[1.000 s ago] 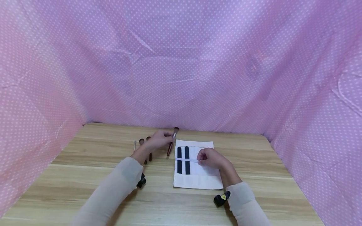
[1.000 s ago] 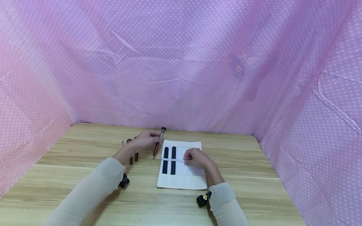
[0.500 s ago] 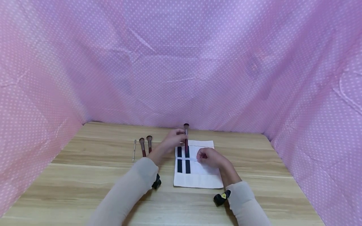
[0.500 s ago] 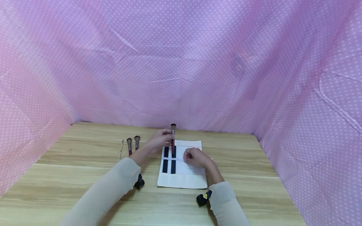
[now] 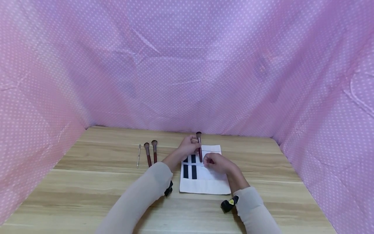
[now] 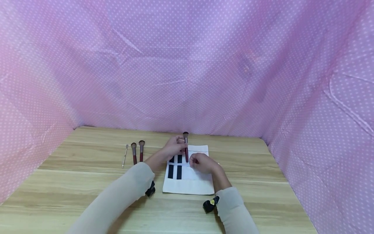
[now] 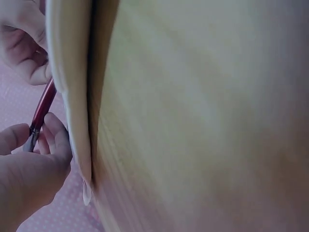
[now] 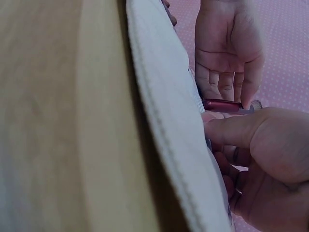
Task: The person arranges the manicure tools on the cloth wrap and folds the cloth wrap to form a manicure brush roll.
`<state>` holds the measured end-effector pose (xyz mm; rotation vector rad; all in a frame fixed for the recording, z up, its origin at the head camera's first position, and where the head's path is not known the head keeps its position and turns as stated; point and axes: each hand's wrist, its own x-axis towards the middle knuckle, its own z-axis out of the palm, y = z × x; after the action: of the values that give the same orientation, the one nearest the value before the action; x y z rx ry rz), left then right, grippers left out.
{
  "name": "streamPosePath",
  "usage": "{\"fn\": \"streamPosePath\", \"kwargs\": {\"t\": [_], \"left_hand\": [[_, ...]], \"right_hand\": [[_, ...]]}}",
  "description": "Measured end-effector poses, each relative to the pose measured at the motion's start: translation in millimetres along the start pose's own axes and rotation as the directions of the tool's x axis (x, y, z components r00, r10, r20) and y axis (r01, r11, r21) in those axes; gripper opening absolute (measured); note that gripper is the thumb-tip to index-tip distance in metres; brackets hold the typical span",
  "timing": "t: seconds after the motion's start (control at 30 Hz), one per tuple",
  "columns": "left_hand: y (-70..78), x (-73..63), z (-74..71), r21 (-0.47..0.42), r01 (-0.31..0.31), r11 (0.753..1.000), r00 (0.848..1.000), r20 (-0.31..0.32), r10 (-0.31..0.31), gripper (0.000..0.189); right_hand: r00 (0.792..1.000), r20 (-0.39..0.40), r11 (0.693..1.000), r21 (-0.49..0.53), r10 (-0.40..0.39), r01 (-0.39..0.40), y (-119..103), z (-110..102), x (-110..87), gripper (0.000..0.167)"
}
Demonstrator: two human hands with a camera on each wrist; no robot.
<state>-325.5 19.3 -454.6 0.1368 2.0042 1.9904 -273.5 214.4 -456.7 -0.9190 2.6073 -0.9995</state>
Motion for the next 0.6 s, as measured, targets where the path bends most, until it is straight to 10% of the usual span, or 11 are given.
{"fn": "streamPosePath", "kwargs": {"t": [0.6], "left_hand": [[-0.8, 4.7, -0.4, 0.057, -0.003, 0.998, 0.997, 0.074, -0.001, 0.067]], "right_hand": [[1.0, -0.005, 1.0, 0.01, 0.002, -0.002, -2.6, -0.4, -0.5, 0.013]]}}
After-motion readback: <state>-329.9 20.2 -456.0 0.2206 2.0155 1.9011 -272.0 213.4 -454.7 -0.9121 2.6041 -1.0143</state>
